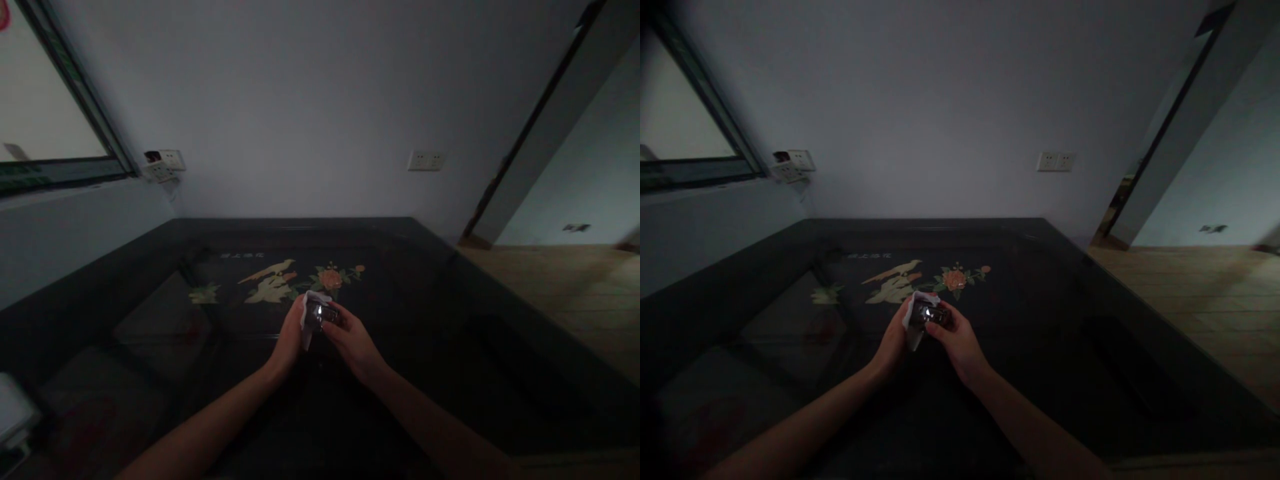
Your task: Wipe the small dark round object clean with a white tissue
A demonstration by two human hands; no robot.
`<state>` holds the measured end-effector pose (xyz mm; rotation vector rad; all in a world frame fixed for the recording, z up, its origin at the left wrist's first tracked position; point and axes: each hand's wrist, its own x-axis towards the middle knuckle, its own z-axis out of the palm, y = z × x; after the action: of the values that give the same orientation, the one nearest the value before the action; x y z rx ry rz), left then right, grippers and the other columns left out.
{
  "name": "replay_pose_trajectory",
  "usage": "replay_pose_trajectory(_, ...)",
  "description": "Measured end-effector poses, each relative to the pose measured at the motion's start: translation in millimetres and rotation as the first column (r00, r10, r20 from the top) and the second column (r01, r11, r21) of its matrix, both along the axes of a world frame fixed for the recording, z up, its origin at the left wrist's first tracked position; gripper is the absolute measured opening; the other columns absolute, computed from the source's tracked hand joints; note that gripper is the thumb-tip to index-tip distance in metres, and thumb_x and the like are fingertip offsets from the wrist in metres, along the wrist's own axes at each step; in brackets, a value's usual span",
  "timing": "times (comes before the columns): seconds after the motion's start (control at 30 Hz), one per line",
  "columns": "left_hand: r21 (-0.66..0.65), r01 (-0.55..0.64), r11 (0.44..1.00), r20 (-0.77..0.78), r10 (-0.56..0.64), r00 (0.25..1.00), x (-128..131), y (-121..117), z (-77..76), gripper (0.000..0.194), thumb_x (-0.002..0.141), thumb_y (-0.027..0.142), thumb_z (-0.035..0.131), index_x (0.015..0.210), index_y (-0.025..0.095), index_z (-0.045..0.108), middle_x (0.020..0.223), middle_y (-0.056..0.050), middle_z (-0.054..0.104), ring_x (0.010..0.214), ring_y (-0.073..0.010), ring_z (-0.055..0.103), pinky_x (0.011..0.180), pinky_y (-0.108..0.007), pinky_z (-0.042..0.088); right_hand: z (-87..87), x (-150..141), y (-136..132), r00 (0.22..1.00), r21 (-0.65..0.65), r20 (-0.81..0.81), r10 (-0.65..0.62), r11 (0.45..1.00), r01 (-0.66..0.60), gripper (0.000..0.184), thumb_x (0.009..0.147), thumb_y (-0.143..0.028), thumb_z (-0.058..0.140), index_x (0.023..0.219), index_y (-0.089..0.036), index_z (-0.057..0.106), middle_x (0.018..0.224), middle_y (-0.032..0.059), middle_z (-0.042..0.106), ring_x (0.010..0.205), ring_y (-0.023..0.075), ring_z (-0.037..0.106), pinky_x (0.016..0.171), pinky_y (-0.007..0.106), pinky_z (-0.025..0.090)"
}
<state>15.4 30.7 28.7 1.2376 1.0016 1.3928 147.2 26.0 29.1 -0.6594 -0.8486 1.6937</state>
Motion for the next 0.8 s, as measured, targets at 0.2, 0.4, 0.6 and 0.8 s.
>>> replay_pose_trajectory(0.2, 0.384, 0.065, 0.921, -0.381, 0.094, 0.920, -3, -11, 9.1, 0.031, 0.091, 0.033, 0.040, 0.115, 0.020, 0.054, 0.121, -0.011, 0.055, 0.117, -0.0231, 0.047, 0.102, -0.040, 0.033, -1.8, -2, 0, 0.997, 0.020, -0.030, 0.067, 0.998, -0.066, 0.037, 0.061, -0.022, 0.077, 0.096, -0.020, 0.065, 0.094, 0.0021, 0.068, 0.093, 0.0203, 0.060, 0.090, 0.035, 0.042)
replay_pose_trajectory(0.4, 0.584, 0.293, 0.757, -0.624, 0.188, 0.759, -12, -4, 4.7, 0.036, 0.090, 0.023, 0.040, 0.125, 0.022, 0.050, 0.127, -0.011, 0.051, 0.124, -0.0239, 0.041, 0.109, -0.048, 0.023, -1.8, -2, -2, 0.999, -0.015, -0.040, 0.033, 0.999, -0.034, 0.035, 0.060, -0.020, 0.077, 0.093, -0.019, 0.065, 0.089, 0.0024, 0.068, 0.091, 0.0219, 0.061, 0.084, 0.034, 0.044)
replay_pose_trajectory(0.6, 0.340, 0.113, 0.934, -0.378, 0.025, 0.926, -8, -1, 0.4, 0.037, 0.092, 0.036, 0.038, 0.121, 0.020, 0.052, 0.124, -0.010, 0.056, 0.116, -0.0234, 0.049, 0.102, -0.041, 0.035, -1.6, 1, -2, 0.997, -0.028, -0.060, 0.057, 0.998, -0.058, 0.032, 0.064, -0.023, 0.076, 0.094, -0.018, 0.066, 0.089, 0.0023, 0.068, 0.088, 0.0185, 0.062, 0.088, 0.034, 0.044)
replay_pose_trajectory(0.8, -0.130, 0.011, 0.991, 0.096, 0.001, 0.995, 1, 6, -8.9, 0.043, 0.084, 0.052, 0.045, 0.107, 0.019, 0.060, 0.104, -0.006, 0.067, 0.095, -0.0204, 0.062, 0.086, -0.033, 0.047, 2.4, 3, -1, 0.997, -0.013, -0.057, 0.052, 0.998, -0.053, 0.045, 0.060, -0.020, 0.080, 0.102, -0.019, 0.065, 0.100, 0.0038, 0.068, 0.098, 0.0202, 0.060, 0.097, 0.037, 0.040)
